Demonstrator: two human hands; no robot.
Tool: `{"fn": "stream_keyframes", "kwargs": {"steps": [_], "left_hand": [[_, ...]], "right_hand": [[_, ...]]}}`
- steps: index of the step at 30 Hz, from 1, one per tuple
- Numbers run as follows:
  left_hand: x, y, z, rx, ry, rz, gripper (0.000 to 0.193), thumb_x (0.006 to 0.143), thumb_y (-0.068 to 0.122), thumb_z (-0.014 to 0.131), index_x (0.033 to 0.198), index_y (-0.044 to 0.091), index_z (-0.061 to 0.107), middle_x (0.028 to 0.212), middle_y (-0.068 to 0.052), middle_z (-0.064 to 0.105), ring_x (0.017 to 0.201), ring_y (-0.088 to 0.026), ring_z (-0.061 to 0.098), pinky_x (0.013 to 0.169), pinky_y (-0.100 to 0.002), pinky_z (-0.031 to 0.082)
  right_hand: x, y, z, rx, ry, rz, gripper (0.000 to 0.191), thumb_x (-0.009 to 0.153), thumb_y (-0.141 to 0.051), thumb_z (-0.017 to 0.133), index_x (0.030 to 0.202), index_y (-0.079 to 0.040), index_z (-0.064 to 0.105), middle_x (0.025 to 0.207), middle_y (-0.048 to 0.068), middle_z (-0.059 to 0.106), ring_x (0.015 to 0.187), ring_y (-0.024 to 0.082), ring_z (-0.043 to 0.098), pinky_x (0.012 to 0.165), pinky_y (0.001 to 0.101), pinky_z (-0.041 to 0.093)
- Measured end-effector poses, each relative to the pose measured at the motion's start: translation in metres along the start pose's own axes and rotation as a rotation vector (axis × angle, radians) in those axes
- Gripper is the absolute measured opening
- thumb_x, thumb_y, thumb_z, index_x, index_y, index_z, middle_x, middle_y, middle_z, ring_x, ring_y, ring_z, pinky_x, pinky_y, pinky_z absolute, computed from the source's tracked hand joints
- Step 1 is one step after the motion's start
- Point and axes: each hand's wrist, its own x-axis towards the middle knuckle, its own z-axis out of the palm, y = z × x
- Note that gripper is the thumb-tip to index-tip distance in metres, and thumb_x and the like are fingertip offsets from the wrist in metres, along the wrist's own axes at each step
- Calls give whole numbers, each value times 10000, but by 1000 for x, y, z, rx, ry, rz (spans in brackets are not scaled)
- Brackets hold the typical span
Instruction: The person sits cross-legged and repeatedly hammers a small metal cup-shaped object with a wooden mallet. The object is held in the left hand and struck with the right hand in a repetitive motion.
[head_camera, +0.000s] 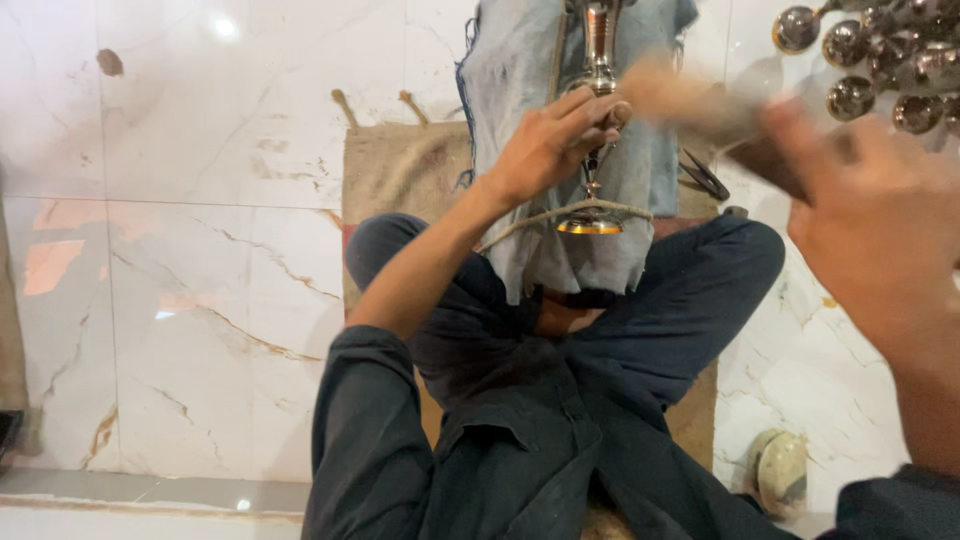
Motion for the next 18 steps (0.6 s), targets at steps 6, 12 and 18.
{"fn": "stream_keyframes", "kwargs": {"steps": [6, 12, 18], "left_hand": [[-24, 12, 41, -499, 628, -413, 311, 1022, 54, 755, 1262, 63, 558, 1025, -57, 721, 894, -128, 718, 764, -294, 604], [-28, 20, 65, -360, 700, -410, 387, 1020, 50, 715, 1332, 28, 487, 1018, -89, 735, 935, -148, 728, 826, -281, 602], [-33, 11, 71, -332, 697, -370, 420, 1010, 43, 719, 1343, 35, 462, 1003, -86, 714, 896, -146, 718, 769, -275, 589]], "right_hand": [[14, -6, -6, 26, 34, -93, 775, 869, -67, 770, 1566, -139, 439, 1033, 171, 611, 889, 373, 653, 722, 463, 523], [37, 8, 7, -387, -222, -146, 720, 889, -136, 746, 1564, -293, 553, 878, 71, 595, 721, 266, 648, 605, 399, 482], [61, -4, -13, -703, -131, -324, 657, 925, -207, 685, 1561, -332, 584, 894, -3, 607, 806, 167, 637, 686, 307, 470]]}}
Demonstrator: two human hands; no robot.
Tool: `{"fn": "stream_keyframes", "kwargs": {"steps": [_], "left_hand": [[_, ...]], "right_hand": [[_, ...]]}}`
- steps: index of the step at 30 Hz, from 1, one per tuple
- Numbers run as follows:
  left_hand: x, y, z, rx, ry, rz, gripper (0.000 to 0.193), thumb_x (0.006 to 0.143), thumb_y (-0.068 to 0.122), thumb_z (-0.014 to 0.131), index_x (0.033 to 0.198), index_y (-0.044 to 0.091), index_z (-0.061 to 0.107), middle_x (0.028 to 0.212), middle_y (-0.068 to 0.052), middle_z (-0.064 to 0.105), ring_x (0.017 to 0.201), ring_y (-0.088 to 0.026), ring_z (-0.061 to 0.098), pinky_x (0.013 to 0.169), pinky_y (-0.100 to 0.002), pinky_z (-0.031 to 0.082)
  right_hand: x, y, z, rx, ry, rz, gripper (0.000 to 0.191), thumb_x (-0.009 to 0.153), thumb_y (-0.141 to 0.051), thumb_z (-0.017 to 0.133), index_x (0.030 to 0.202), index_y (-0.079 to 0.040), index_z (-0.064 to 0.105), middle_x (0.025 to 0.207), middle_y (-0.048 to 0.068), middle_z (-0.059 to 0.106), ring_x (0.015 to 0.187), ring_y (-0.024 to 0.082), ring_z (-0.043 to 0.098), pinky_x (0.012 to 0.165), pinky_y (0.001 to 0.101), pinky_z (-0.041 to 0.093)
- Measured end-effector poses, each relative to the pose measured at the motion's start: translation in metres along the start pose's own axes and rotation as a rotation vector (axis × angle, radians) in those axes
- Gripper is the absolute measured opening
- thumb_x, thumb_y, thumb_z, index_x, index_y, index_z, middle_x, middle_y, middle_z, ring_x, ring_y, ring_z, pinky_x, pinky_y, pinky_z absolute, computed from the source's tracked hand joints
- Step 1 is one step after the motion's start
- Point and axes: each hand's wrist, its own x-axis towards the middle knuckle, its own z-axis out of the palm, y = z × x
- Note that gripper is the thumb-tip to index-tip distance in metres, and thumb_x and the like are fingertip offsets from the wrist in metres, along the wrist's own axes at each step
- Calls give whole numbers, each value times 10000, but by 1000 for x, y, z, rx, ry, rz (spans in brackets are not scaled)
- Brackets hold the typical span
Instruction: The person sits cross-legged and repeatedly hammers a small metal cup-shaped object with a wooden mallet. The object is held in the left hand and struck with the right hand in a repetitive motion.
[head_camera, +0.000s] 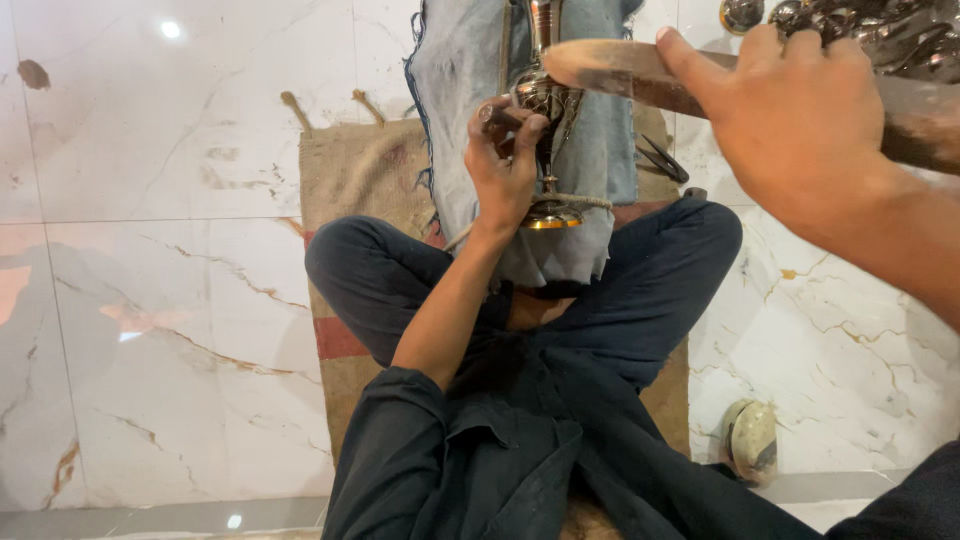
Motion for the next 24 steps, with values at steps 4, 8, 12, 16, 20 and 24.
{"fn": "stream_keyframes", "kwargs": {"steps": [4, 8, 12, 16, 20, 24], "left_hand": [[-4, -7, 2, -34, -5, 33, 399, 1047, 52, 683, 1347, 50, 421, 1032, -83, 713, 932, -147, 727, 827, -283, 606], [-3, -5, 0, 35, 2, 59, 346, 1048, 84, 687, 1277, 42, 431, 1012, -80, 737, 894, -133, 728, 806, -273, 594], [-1, 2, -4, 194, -24, 35, 304, 983, 87, 747, 1197, 8, 546, 947, -122, 712, 791, -168, 695, 685, -304, 565], [8, 14, -7, 260, -101, 174, 233, 999, 81, 733, 1178, 42, 588, 1000, -131, 696, 833, -219, 719, 718, -336, 589], [23, 29, -13, 262, -280, 256, 189, 1016, 83, 709, 1172, 57, 606, 1030, -117, 679, 882, -260, 736, 769, -364, 611], [49, 44, -21, 390, -593, 271, 184, 1052, 102, 711, 1217, 106, 630, 1054, -85, 683, 879, -255, 726, 755, -374, 592]], "right_hand": [[24, 19, -26, 90, 206, -96, 635, 915, -193, 696, 1535, -279, 586, 1006, 14, 639, 868, 156, 648, 727, 307, 471], [43, 19, -51, 394, 187, -132, 758, 865, -232, 765, 1581, -166, 524, 1067, 101, 652, 840, 233, 644, 690, 340, 491], [43, 22, -67, 27, 223, -231, 786, 941, -206, 768, 1669, -291, 484, 983, 22, 634, 829, 147, 641, 706, 259, 493], [33, 26, -63, 201, 314, -166, 705, 975, -160, 762, 1623, -272, 508, 984, 44, 626, 806, 155, 636, 688, 256, 483], [11, 26, -46, 538, 33, -33, 823, 848, -205, 801, 1622, -228, 523, 929, 66, 642, 719, 207, 658, 586, 346, 509], [-31, 30, -19, 393, 13, 37, 810, 780, -161, 837, 1538, -258, 569, 964, 41, 667, 721, 195, 676, 608, 319, 546]]}}
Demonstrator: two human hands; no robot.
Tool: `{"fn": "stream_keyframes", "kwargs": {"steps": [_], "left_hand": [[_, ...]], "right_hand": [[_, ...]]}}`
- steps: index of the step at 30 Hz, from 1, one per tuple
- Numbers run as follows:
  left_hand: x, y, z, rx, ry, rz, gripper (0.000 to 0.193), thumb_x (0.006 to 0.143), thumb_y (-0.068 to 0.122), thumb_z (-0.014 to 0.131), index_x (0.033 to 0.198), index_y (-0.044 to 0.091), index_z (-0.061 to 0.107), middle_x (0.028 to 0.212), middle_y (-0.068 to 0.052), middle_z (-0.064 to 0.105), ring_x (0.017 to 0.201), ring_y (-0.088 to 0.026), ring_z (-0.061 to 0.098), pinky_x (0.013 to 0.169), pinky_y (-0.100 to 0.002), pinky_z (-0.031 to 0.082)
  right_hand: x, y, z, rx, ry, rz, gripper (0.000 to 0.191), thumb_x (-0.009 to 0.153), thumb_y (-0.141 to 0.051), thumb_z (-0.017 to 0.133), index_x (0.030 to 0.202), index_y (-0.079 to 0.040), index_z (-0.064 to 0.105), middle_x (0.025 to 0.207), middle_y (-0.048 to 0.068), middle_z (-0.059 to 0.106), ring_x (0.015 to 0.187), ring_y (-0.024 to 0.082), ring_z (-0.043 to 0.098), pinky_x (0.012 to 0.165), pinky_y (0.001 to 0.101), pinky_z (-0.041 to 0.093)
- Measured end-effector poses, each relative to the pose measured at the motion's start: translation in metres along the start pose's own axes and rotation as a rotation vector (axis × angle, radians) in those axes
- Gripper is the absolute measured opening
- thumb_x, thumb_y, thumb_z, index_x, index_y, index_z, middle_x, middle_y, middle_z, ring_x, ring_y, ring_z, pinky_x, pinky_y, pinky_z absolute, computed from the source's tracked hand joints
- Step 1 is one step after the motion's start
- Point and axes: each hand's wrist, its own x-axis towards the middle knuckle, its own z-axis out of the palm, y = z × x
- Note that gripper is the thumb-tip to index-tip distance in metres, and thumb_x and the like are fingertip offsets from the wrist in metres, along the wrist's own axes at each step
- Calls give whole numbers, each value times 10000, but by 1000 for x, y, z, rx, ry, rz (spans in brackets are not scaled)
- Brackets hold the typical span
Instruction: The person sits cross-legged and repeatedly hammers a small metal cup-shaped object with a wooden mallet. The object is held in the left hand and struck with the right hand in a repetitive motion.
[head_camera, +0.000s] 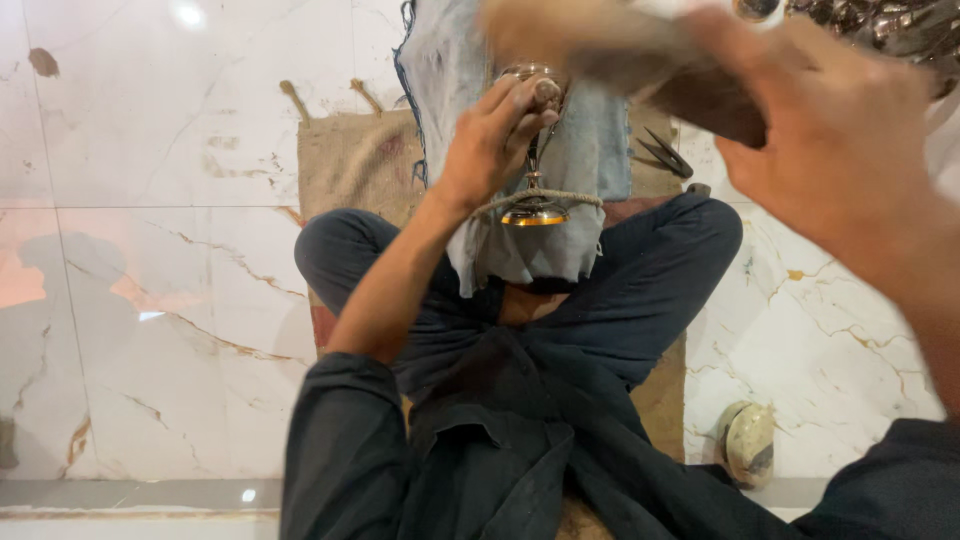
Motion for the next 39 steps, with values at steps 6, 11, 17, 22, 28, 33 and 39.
{"fn": "stream_keyframes", "kwargs": {"steps": [6, 11, 17, 22, 28, 33, 39], "left_hand": [[37, 1, -20, 108, -301, 243, 379, 1017, 139, 706, 1376, 84, 597, 1146, -101, 660, 884, -283, 700, 750, -389, 587], [57, -5, -20, 264, -550, 385, 431, 977, 146, 722, 1391, 99, 613, 1039, -79, 668, 876, -289, 707, 725, -422, 580], [69, -11, -21, 117, -497, 286, 379, 1044, 13, 673, 1405, 102, 604, 1070, -103, 676, 954, -256, 710, 888, -386, 615], [81, -3, -15, 107, -513, 262, 470, 960, 84, 756, 1398, 57, 589, 1119, -143, 712, 1021, -330, 713, 898, -463, 572], [93, 5, -11, 188, -720, 258, 484, 936, 95, 745, 1398, 63, 603, 1139, -140, 724, 987, -333, 725, 849, -485, 553], [96, 8, -13, 169, -755, 265, 486, 937, 79, 734, 1406, 58, 605, 1137, -142, 722, 973, -344, 722, 813, -492, 553], [86, 5, -32, 92, -598, 379, 450, 951, 67, 759, 1371, 39, 601, 1136, -151, 689, 1002, -363, 694, 858, -477, 556]], "right_hand": [[-47, -18, 95, 520, 250, 286, 713, 915, -95, 842, 1538, -93, 494, 1229, 145, 669, 1030, 314, 715, 895, 418, 594], [-83, -69, 154, 835, 548, 544, 721, 974, -43, 833, 1539, -60, 384, 1260, 201, 662, 1140, 344, 707, 999, 441, 567], [-91, -110, 179, 1090, 343, 739, 838, 931, -69, 804, 1626, -37, 338, 1212, 205, 705, 1056, 363, 755, 954, 449, 581], [-68, -112, 189, 858, 34, 719, 898, 866, -70, 818, 1613, -180, 333, 1187, 214, 690, 1038, 449, 694, 867, 538, 539], [-61, -113, 195, 823, 142, 700, 950, 827, -58, 833, 1635, -168, 346, 1233, 249, 672, 1107, 460, 675, 912, 527, 549], [-75, -105, 198, 1388, 625, 1102, 889, 887, -93, 825, 1558, -80, 241, 1162, 269, 631, 1021, 440, 681, 955, 445, 577], [-75, -70, 186, 830, 527, 604, 743, 984, -27, 844, 1508, 53, 324, 1292, 281, 639, 1181, 434, 678, 1079, 477, 533]]}}
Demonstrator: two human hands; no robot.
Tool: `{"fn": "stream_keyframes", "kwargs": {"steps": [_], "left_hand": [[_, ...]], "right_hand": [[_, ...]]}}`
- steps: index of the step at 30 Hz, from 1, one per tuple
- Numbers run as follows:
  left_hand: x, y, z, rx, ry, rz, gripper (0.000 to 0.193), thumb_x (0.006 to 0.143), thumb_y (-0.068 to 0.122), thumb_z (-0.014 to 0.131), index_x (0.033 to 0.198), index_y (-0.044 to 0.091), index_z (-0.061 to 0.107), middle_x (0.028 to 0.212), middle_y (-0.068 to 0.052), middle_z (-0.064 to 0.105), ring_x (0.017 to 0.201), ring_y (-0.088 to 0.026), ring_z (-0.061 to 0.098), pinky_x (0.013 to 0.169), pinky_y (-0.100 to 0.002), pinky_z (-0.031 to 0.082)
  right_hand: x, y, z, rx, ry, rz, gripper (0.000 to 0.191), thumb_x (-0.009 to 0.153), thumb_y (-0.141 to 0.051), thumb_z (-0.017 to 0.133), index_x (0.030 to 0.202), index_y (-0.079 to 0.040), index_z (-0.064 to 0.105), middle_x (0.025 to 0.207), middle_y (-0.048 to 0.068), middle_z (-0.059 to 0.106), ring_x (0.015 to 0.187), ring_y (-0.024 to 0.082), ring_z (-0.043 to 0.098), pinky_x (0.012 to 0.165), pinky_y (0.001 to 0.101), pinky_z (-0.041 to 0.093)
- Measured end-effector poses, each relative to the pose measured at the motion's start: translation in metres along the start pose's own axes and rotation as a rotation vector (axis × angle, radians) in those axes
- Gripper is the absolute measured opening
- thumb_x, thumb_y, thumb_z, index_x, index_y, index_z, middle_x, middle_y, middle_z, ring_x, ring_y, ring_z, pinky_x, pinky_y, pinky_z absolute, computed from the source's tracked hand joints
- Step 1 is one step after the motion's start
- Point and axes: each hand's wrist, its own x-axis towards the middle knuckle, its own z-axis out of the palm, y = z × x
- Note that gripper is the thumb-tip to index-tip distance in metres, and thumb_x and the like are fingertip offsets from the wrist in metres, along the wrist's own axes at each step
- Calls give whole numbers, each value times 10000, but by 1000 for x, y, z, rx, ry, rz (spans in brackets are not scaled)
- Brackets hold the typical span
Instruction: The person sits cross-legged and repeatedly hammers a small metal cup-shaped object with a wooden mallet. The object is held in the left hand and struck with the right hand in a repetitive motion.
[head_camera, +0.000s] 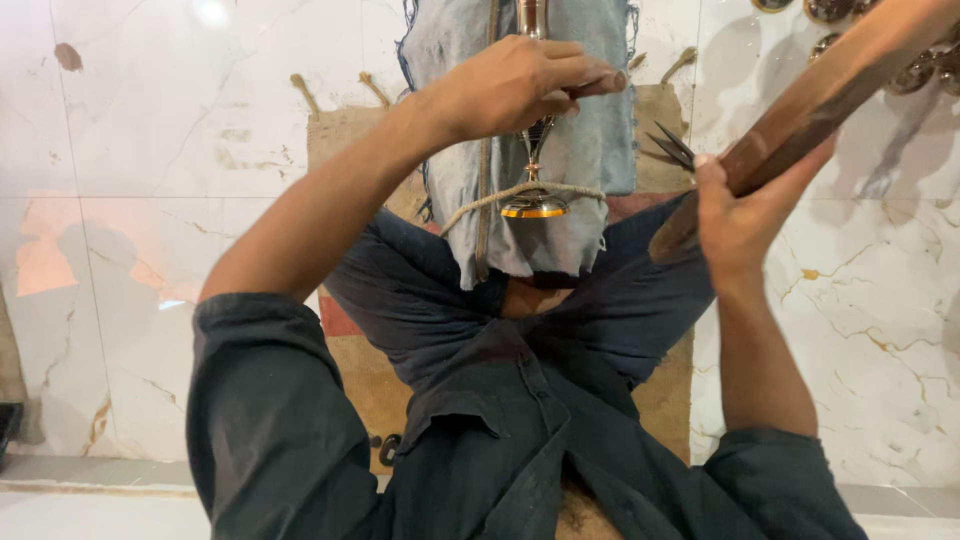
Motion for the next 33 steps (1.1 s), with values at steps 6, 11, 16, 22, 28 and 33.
{"fn": "stream_keyframes", "kwargs": {"steps": [6, 11, 16, 22, 28, 33], "left_hand": [[-28, 5, 26, -72, 263, -170, 360, 1031, 95, 720, 1353, 94, 561, 1096, -79, 646, 938, -275, 702, 828, -390, 590], [-45, 12, 52, -67, 453, -325, 350, 1044, 110, 748, 1346, 96, 571, 1028, -111, 630, 873, -275, 669, 760, -399, 550], [-47, 29, 86, -203, 834, -443, 235, 1030, 93, 731, 1216, 86, 588, 1028, -85, 674, 903, -198, 720, 784, -338, 602], [-39, 36, 113, -321, 1110, -517, 286, 1041, 106, 724, 1263, 94, 543, 1038, -55, 685, 920, -147, 705, 769, -299, 609], [-37, 31, 123, -270, 1149, -552, 319, 1042, 101, 705, 1296, 76, 513, 989, -48, 663, 849, -117, 670, 718, -272, 573], [-38, 29, 130, -299, 1176, -482, 311, 1074, 86, 659, 1291, 84, 436, 1039, -63, 716, 899, -145, 720, 787, -290, 587]], "right_hand": [[67, -45, -46, -138, -271, -173, 729, 923, -35, 791, 1546, -52, 414, 1208, 222, 662, 1029, 373, 712, 867, 435, 579], [116, -100, -67, -481, -279, -497, 714, 921, -52, 811, 1528, -131, 443, 1059, 118, 649, 875, 296, 690, 718, 393, 536], [127, -136, -78, -825, -377, -700, 728, 962, -64, 814, 1578, -306, 513, 848, 40, 604, 712, 219, 659, 590, 348, 491], [137, -131, -67, -718, -380, -685, 673, 959, -110, 682, 1589, -253, 492, 952, 52, 644, 773, 233, 676, 600, 346, 481], [136, -109, -45, -942, -488, -643, 774, 901, -124, 676, 1632, -312, 502, 970, 73, 654, 781, 239, 686, 614, 353, 521], [139, -119, -64, -1022, -183, -929, 490, 1087, -124, 610, 1536, -263, 472, 1044, 45, 615, 898, 177, 647, 754, 284, 503]]}}
